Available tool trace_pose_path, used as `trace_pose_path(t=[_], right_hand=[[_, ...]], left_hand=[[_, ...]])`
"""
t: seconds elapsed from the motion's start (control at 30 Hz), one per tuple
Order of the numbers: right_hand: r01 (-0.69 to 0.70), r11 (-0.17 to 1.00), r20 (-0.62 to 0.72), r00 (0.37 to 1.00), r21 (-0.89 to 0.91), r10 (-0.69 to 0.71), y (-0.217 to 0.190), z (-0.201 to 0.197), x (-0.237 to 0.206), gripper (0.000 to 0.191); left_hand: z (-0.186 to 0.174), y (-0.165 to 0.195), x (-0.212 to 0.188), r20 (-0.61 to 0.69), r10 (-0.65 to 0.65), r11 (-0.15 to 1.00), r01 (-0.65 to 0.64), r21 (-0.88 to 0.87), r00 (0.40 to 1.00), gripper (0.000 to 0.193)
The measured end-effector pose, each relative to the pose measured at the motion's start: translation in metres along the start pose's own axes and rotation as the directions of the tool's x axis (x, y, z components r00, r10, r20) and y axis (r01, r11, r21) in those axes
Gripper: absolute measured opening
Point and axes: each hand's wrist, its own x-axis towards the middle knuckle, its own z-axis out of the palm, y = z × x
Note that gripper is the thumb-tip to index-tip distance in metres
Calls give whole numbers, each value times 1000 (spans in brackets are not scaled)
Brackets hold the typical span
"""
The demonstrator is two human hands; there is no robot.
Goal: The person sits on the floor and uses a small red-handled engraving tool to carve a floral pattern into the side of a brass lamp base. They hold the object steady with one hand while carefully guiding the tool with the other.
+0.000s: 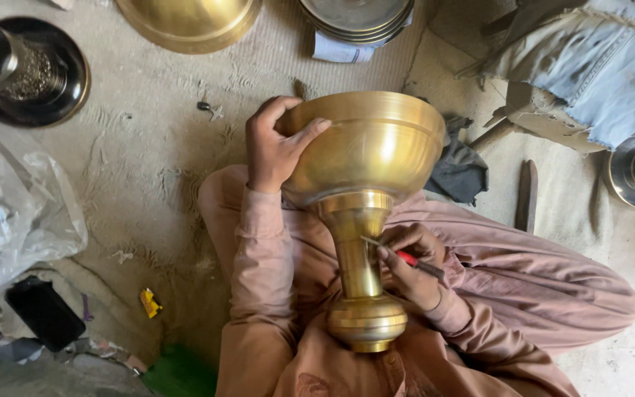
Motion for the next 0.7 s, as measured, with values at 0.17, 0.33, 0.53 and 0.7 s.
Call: trace_pose_path(t=[0.17,0.33,0.53,0.7], right_hand=[[316,937,132,946,-153,-297,1,-15,67,6],[275,836,131,961,-475,-242,-21,-15,108,8],[62,935,-5,998,-348,-69,-29,-9,127,15],[70,947,-13,997,-315,-78,-27,-10,130,15]], left_hand=[[0,2,-7,5,5,999,-5,43,1000,40],[-4,-3,-8,38,45,998,-47,39,998,39],[-2,-2,-8,29,65,996,-66,56,997,40],[-2,-2,-9,26,37,998,-38,54,999,40]])
